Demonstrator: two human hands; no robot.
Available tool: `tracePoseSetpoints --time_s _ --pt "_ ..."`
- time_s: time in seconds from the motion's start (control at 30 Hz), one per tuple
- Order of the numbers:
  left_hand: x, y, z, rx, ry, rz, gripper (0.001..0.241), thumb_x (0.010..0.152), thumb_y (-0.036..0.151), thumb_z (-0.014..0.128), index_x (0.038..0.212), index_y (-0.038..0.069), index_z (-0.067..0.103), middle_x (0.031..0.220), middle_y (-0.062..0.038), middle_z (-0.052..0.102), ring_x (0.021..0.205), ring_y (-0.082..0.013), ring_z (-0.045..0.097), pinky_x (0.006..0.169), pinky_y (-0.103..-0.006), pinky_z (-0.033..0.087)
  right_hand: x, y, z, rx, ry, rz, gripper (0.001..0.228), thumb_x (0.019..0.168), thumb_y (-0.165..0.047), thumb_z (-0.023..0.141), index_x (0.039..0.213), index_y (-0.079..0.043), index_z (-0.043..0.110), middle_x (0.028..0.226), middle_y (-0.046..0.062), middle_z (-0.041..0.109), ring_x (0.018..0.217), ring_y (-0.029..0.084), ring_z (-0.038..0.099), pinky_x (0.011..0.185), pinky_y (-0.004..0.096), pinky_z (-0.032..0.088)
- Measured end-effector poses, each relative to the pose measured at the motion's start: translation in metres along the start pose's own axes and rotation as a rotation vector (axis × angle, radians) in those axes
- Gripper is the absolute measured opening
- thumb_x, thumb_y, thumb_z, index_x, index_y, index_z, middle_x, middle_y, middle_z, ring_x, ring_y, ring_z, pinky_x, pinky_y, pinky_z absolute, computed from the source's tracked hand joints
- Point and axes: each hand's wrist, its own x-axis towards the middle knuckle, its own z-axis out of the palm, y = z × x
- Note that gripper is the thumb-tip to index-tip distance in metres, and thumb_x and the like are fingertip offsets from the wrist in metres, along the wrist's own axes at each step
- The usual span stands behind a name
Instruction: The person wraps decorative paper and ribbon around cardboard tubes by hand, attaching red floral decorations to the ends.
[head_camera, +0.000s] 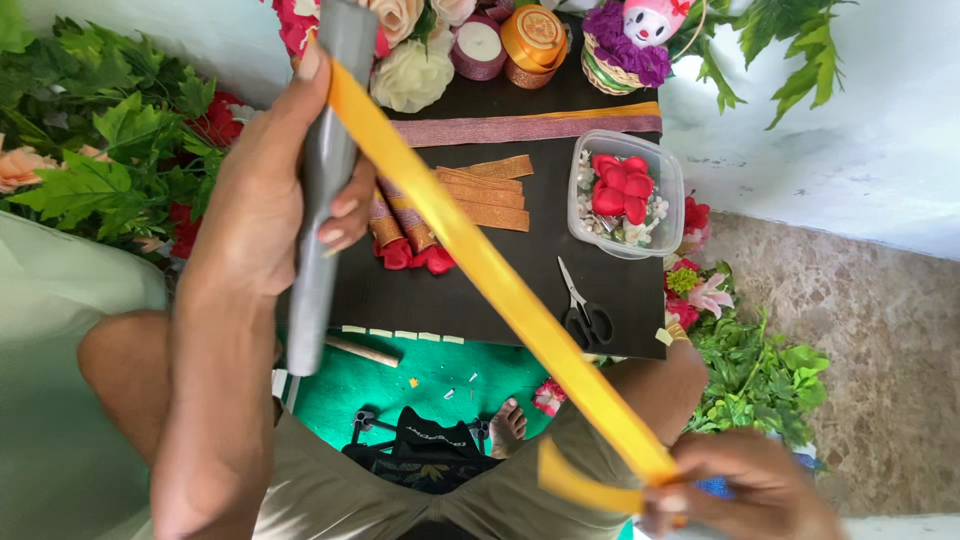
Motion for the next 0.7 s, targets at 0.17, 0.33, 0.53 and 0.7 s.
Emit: tracePoseSetpoints --time_s 0.17,0.33,0.53,0.7 --pt "-0.007 -0.027 0.004 0.383 -0.027 -0.112 0.042 0.104 0.048 0.052 0.091 0.010 0.065 0.057 0.003 0.046 0.045 -0.0074 0.038 0.040 -0.0233 0.028 0.015 0.037 0.062 0.083 -0.223 0.400 0.022 0.096 -0.030 0.072 0.107 -0.015 0.085 0.096 -0.002 0.090 0.085 0.010 0.082 0.073 0.026 0.060" --pt "-0.019 -0.056 0.042 0.735 -0.263 0.031 0.052 0.098 0.050 0.053 0.129 0.016 0.078 0.106 0.010 0.074 0.098 -0.0030 0.058 0.084 -0.0209 0.043 0.041 0.033 0.066 -0.145 0.171 0.235 0.035 0.090 -0.033 0.076 0.121 -0.017 0.078 0.127 0.002 0.084 0.115 0.012 0.078 0.100 0.029 0.059" --pt "-0.038 -0.080 0.058 1.072 -0.350 0.103 0.046 0.104 0.056 0.055 0.087 0.013 0.054 0.055 -0.010 0.057 0.049 -0.0348 0.054 0.052 -0.0464 0.038 0.097 -0.023 0.050 -0.012 0.614 -0.150 0.049 0.094 -0.009 0.070 0.139 0.004 0.054 0.132 0.024 0.068 0.111 0.030 0.075 0.091 0.034 0.068" --pt "-0.041 -0.089 0.053 1.139 -0.246 0.188 0.047 0.102 0.058 0.056 0.095 0.012 0.053 0.060 -0.017 0.059 0.066 -0.0549 0.055 0.052 -0.0553 0.041 0.124 -0.022 0.051 0.018 0.650 -0.044 0.038 0.087 -0.004 0.081 0.122 0.005 0.067 0.104 0.011 0.072 0.089 0.013 0.067 0.076 0.023 0.064"
